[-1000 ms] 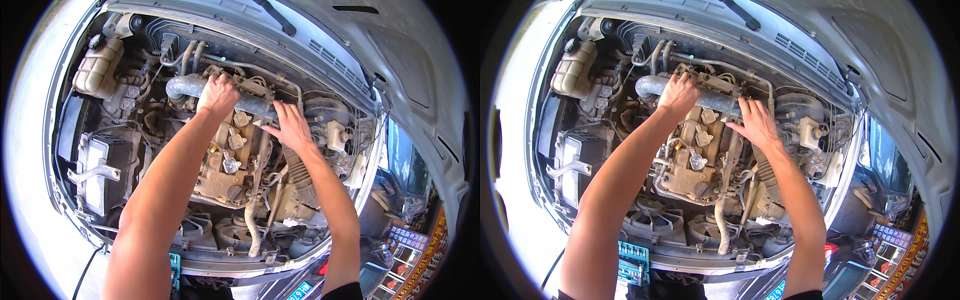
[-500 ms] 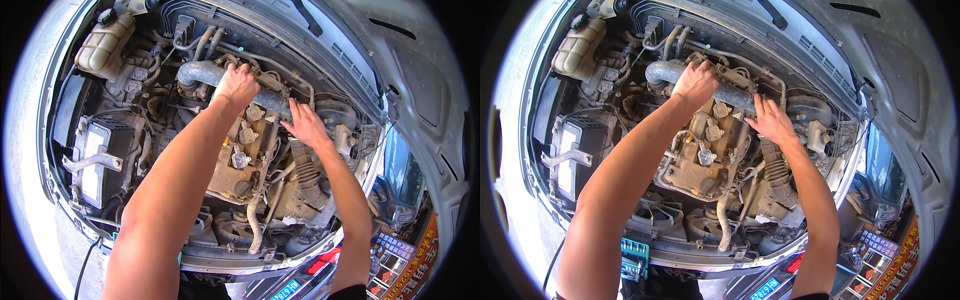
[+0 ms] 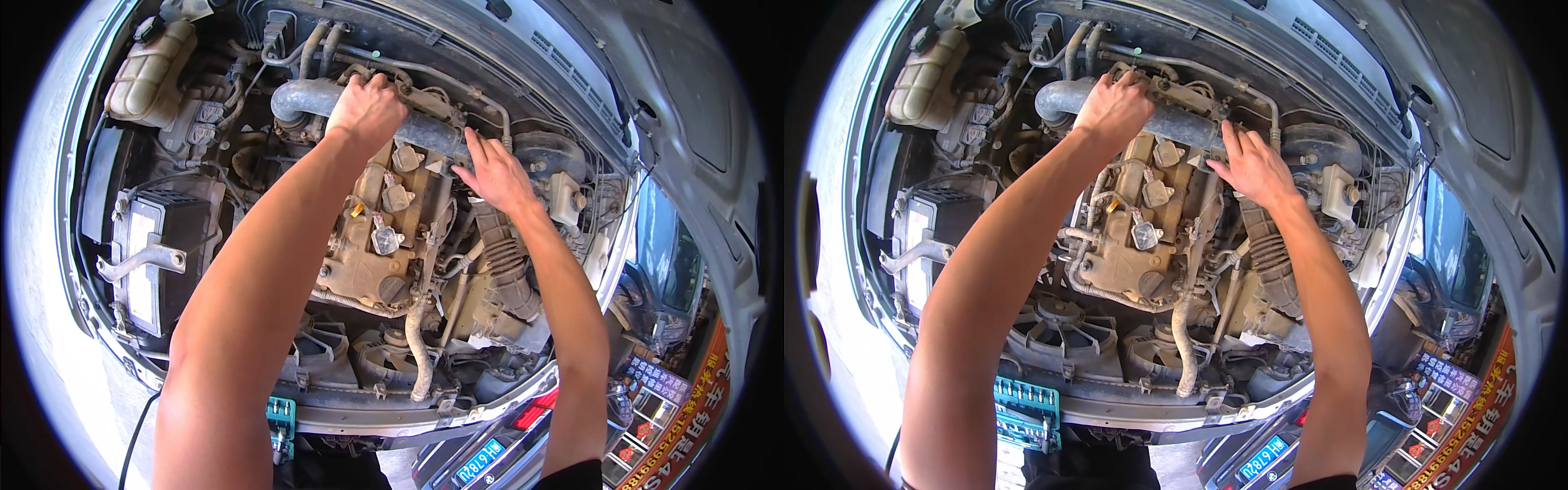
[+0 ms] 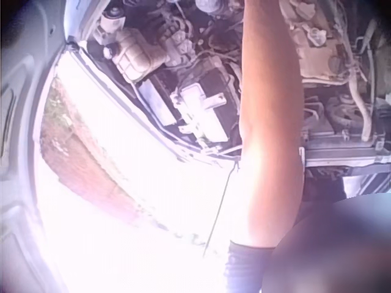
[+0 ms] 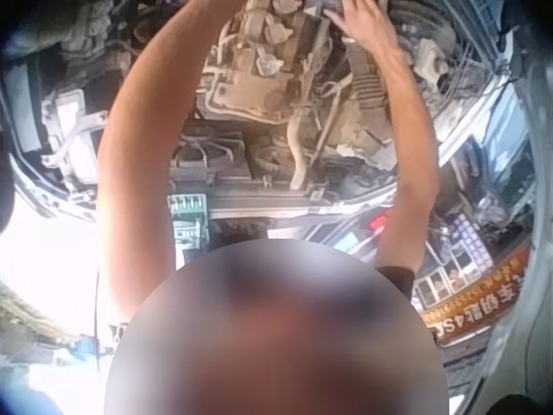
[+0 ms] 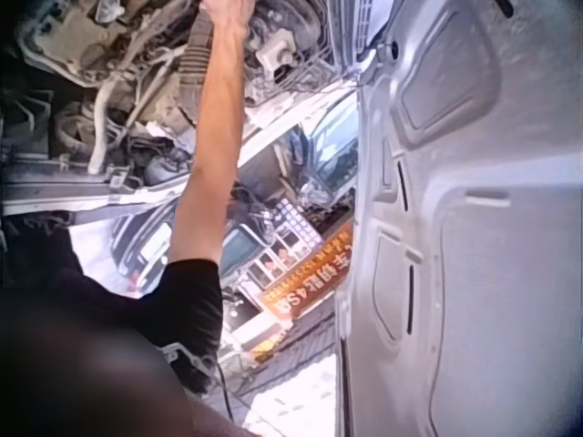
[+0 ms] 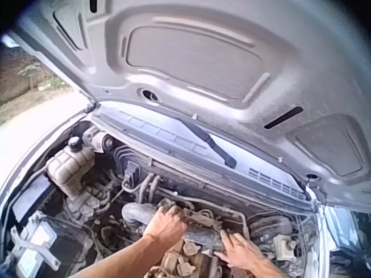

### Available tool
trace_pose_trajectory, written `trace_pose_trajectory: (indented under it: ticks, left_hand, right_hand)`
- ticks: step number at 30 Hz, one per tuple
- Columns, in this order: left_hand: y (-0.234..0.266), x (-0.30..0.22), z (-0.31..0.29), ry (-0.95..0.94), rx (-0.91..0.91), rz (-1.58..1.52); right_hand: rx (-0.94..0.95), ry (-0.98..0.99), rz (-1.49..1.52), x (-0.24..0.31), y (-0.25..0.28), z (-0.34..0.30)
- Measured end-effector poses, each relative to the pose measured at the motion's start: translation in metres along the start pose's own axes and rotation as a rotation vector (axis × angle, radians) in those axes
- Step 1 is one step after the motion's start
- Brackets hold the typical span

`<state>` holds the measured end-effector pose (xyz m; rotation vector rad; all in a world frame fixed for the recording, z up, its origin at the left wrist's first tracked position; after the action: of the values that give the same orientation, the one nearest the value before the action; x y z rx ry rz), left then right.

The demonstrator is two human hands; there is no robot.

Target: The person walks from a workshop to a silver pickup truck with the hood open, opens a green socket set, and uses a socket wrench to loosen and remove a hose clamp on the engine. The person then pulls the hose off the engine and sets it aside.

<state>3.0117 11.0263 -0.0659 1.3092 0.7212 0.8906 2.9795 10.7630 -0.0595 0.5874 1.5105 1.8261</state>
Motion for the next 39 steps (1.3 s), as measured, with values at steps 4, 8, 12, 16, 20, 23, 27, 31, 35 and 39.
trace_pose_trajectory:
  ticks: [4, 8, 12, 16, 20, 23, 27, 31, 35, 39]
  left_hand:
    - [0.003, 0.001, 0.0, 0.0, -0.004, -0.008]
    - [0.003, 0.0, 0.0, 0.007, 0.031, 0.014]
    - [0.003, 0.0, 0.0, 0.017, -0.039, 0.011]
    - [0.0, 0.0, 0.0, 0.021, -0.006, 0.003]
    - [0.0, 0.001, 0.002, 0.013, -0.001, 0.005]
    - [-0.002, 0.001, 0.003, 0.023, 0.045, -0.006]
    - [-0.004, 0.001, 0.003, 0.016, 0.017, 0.02]
    - [-0.007, 0.003, 0.002, -0.004, -0.06, 0.029]
    - [-0.013, -0.002, 0.004, -0.039, -0.085, 0.087]
    - [-0.019, -0.013, 0.007, -0.072, -0.151, 0.165]
  right_hand:
    - [0.058, -0.07, 0.069, -0.005, 0.006, 0.004]
    - [0.117, -0.127, 0.123, -0.012, 0.015, 0.01]
    - [0.183, -0.227, 0.164, -0.02, 0.018, 0.013]
    - [0.15, -0.268, 0.202, -0.025, 0.02, 0.015]
    - [0.171, -0.33, 0.3, -0.03, 0.027, 0.021]
    - [0.223, -0.407, 0.375, -0.032, 0.034, 0.028]
    - [0.263, -0.409, 0.376, -0.027, 0.042, 0.03]
    - [0.142, -0.54, 0.53, -0.025, 0.047, 0.018]
    - [0.192, -0.825, 0.53, -0.033, 0.037, -0.008]
    - [0.283, -0.771, 0.652, -0.032, 0.015, -0.027]
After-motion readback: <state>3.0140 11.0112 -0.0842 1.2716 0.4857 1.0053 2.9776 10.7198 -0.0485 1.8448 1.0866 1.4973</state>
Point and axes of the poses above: each hand's wrist, its own z-axis towards the middle knuckle, its own y-axis out of the back of the hand, x = y × z, the point moved 3 cm from there along z, towards the middle knuckle, and after that the axes turned 13 degrees about -x, right-handed, at the moved point
